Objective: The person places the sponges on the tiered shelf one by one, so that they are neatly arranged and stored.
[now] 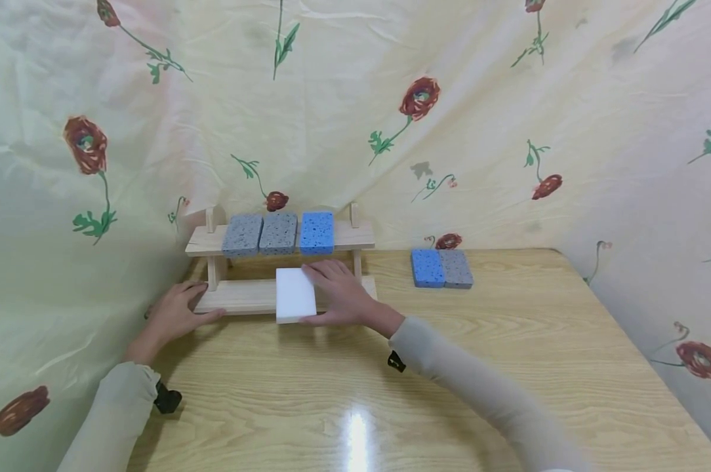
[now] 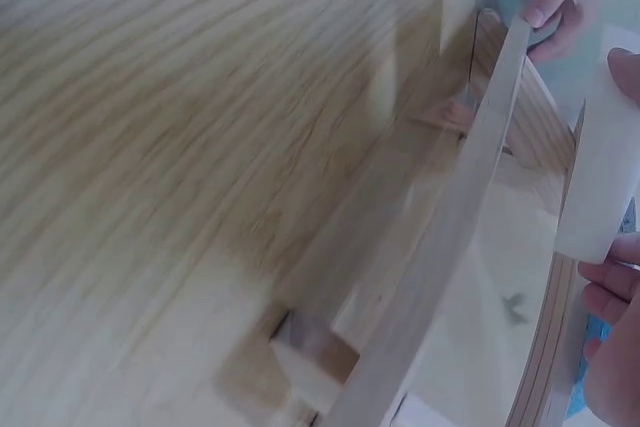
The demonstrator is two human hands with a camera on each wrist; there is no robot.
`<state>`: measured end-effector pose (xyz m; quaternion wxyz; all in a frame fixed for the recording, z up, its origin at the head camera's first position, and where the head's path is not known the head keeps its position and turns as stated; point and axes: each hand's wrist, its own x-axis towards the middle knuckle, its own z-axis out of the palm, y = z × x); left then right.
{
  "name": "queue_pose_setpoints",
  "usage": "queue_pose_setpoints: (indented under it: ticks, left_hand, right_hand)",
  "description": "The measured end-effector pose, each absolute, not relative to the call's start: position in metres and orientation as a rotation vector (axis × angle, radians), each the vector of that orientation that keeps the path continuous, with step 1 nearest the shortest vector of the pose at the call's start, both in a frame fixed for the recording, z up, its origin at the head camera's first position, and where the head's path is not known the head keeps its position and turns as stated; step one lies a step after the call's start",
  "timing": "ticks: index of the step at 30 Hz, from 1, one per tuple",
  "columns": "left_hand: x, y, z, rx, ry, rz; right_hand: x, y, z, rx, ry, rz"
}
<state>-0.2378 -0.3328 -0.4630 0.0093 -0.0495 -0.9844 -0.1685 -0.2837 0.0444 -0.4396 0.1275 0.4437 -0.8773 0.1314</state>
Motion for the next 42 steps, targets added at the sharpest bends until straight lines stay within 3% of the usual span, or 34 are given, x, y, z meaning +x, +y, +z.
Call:
queue_pose_setpoints:
  ticks: [42]
  left_hand:
    - [-0.239,-0.34,-0.461,-0.304,-3.024,-0.539]
  right_hand:
    - [-0.285,-0.036,-0.449,1.196,-2.711,0.385]
